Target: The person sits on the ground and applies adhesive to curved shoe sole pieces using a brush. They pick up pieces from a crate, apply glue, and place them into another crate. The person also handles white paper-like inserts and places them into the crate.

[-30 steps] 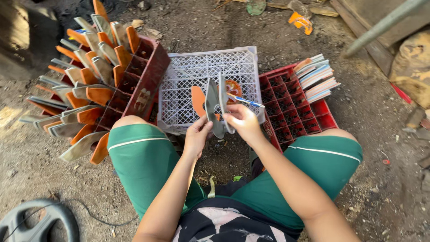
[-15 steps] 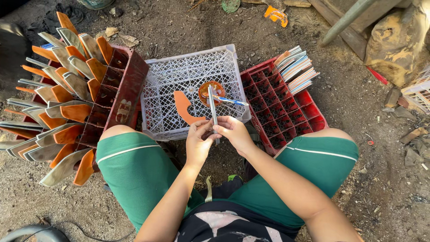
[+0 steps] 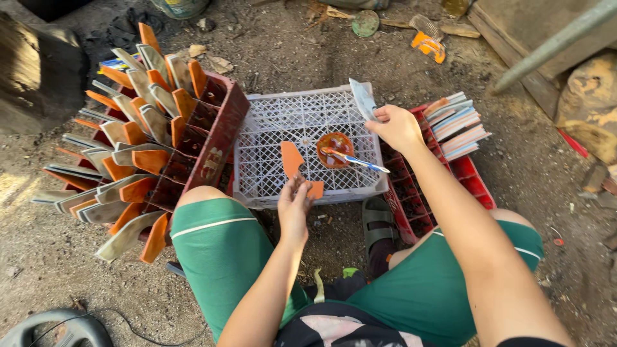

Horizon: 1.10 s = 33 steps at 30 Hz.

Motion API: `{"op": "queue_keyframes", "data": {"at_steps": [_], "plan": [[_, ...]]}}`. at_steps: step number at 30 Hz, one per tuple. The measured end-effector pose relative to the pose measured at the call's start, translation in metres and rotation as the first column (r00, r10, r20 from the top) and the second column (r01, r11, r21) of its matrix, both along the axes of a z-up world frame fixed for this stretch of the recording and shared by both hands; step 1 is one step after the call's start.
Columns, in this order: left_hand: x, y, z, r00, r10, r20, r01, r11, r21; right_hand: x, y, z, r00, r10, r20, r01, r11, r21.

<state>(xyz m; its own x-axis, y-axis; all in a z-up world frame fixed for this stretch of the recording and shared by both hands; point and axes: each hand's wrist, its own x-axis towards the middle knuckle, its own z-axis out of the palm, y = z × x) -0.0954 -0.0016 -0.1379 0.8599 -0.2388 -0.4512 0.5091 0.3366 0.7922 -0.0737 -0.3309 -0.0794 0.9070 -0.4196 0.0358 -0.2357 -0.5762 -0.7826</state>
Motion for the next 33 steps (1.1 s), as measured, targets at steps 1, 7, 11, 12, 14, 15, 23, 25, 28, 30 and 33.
{"op": "queue_keyframes", "data": {"at_steps": [1,7,11,12,14,15,23,25,28,30,33], "plan": [[0.0,-0.001,-0.008,0.999,0.023,-0.04,-0.022,1.0,0.01,0.016,-0.006,-0.013,0.999,0.016,-0.048,-0.026,0.98,-0.196],[0.006,-0.006,-0.054,0.984,0.123,-0.128,-0.109,0.988,0.109,0.097,0.0,-0.088,0.968,-0.075,-0.241,-0.061,0.859,-0.509],[0.011,-0.004,-0.069,0.987,0.11,-0.114,-0.09,0.981,0.17,0.111,0.012,-0.096,0.957,-0.081,-0.28,-0.073,0.862,-0.501],[0.01,-0.005,-0.072,0.988,0.098,-0.119,-0.075,0.98,0.183,0.108,0.014,-0.091,0.947,-0.075,-0.313,-0.098,0.86,-0.501],[0.01,-0.008,-0.079,0.988,0.106,-0.109,-0.084,0.979,0.185,0.102,0.022,-0.076,0.968,-0.039,-0.246,-0.096,0.853,-0.513],[0.01,-0.008,-0.083,0.989,0.11,-0.104,-0.089,0.979,0.185,0.096,0.03,-0.068,0.99,-0.01,-0.144,-0.067,0.85,-0.522],[0.016,-0.013,-0.116,0.956,0.289,0.055,-0.293,0.951,0.099,-0.009,0.184,-0.056,0.877,0.48,0.019,-0.431,0.803,-0.412],[0.019,-0.008,-0.117,0.942,0.328,0.077,-0.336,0.933,0.132,-0.023,0.205,-0.064,0.889,0.456,-0.039,-0.421,0.782,-0.46],[0.02,-0.001,-0.113,0.931,0.348,0.112,-0.362,0.92,0.151,-0.03,0.222,-0.077,0.925,0.363,-0.111,-0.371,0.801,-0.471],[0.021,0.001,-0.108,0.93,0.347,0.118,-0.363,0.92,0.151,-0.029,0.223,-0.084,0.942,0.314,-0.117,-0.324,0.764,-0.558],[0.022,0.004,-0.101,0.93,0.367,-0.015,-0.365,0.928,0.075,-0.021,0.22,-0.094,0.955,0.285,-0.087,-0.295,0.859,-0.419]]}}
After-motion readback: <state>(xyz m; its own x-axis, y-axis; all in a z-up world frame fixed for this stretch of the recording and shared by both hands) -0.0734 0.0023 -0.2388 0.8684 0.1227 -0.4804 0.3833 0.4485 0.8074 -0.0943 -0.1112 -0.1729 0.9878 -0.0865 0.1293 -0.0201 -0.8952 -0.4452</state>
